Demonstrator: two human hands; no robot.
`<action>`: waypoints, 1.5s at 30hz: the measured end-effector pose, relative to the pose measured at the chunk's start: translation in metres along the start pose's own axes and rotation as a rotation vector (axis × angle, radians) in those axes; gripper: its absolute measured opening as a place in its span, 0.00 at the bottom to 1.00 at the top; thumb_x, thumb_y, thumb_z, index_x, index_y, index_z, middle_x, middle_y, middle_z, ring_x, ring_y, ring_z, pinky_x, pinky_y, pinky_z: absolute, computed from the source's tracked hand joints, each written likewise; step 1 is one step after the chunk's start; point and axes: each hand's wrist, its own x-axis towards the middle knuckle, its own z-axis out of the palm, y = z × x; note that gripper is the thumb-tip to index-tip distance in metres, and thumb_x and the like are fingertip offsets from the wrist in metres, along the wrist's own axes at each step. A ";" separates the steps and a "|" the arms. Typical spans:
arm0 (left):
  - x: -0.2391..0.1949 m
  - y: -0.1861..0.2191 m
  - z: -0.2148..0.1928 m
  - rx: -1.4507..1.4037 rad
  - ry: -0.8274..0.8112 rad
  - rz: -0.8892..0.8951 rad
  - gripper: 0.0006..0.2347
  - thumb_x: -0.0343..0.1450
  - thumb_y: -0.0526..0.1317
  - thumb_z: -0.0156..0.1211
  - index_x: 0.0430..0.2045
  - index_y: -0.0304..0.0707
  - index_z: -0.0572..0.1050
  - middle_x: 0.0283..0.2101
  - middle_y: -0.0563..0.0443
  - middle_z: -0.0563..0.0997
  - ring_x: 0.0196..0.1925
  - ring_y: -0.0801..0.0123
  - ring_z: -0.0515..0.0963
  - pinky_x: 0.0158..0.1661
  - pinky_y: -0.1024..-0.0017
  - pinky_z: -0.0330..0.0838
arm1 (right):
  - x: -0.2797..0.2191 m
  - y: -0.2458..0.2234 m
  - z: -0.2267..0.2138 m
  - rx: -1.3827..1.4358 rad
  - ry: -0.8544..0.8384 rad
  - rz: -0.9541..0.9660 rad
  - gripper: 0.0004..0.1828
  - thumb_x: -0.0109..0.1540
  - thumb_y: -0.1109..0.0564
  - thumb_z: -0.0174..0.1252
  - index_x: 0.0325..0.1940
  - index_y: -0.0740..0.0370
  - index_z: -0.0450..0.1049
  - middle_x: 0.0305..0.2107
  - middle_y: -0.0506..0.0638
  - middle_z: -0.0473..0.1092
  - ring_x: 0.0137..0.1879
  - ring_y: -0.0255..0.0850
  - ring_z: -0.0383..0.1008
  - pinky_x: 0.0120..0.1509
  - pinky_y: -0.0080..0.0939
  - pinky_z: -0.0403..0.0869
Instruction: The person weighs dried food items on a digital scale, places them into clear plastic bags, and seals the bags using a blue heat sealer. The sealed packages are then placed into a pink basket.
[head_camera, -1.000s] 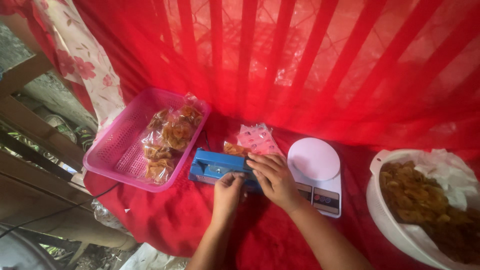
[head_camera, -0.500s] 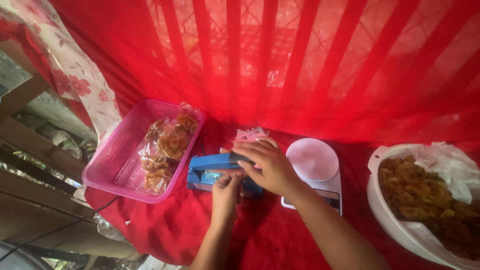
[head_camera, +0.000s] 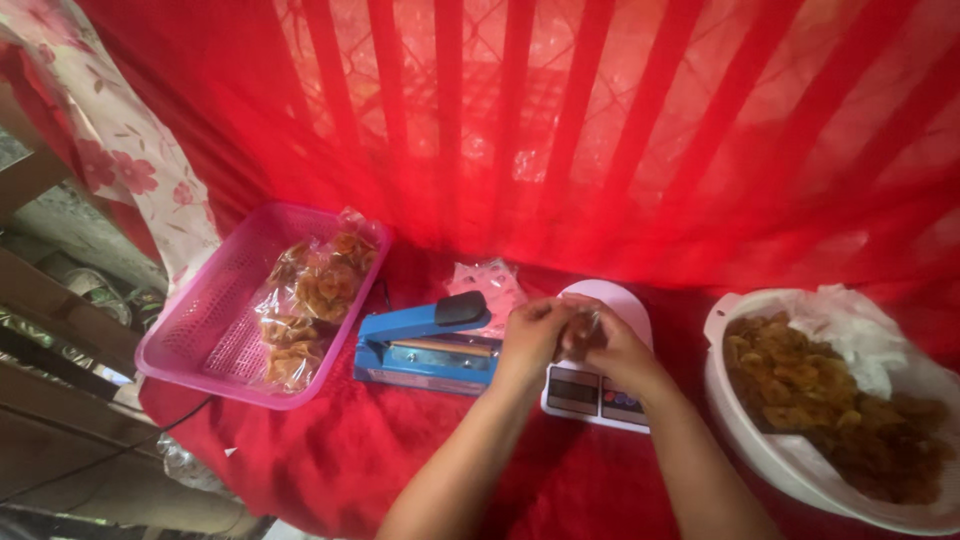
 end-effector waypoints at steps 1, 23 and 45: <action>0.007 0.001 0.004 -0.028 -0.013 -0.023 0.07 0.74 0.35 0.59 0.31 0.27 0.79 0.21 0.54 0.76 0.18 0.78 0.71 0.20 0.78 0.60 | 0.001 0.007 -0.008 0.128 0.051 0.019 0.39 0.54 0.74 0.52 0.71 0.63 0.67 0.53 0.53 0.70 0.61 0.43 0.72 0.67 0.46 0.71; 0.017 -0.012 -0.009 -0.083 -0.153 0.054 0.12 0.72 0.35 0.61 0.47 0.27 0.78 0.45 0.45 0.83 0.45 0.66 0.84 0.46 0.67 0.80 | 0.002 -0.020 0.000 0.214 0.305 0.055 0.16 0.67 0.58 0.55 0.59 0.59 0.71 0.51 0.50 0.74 0.56 0.40 0.75 0.59 0.45 0.77; 0.020 -0.031 -0.009 -0.109 -0.075 0.102 0.11 0.73 0.37 0.64 0.46 0.29 0.79 0.44 0.49 0.84 0.45 0.72 0.82 0.49 0.74 0.75 | -0.002 -0.027 0.002 0.196 0.357 -0.041 0.14 0.67 0.56 0.57 0.55 0.63 0.74 0.47 0.51 0.75 0.54 0.39 0.75 0.59 0.42 0.76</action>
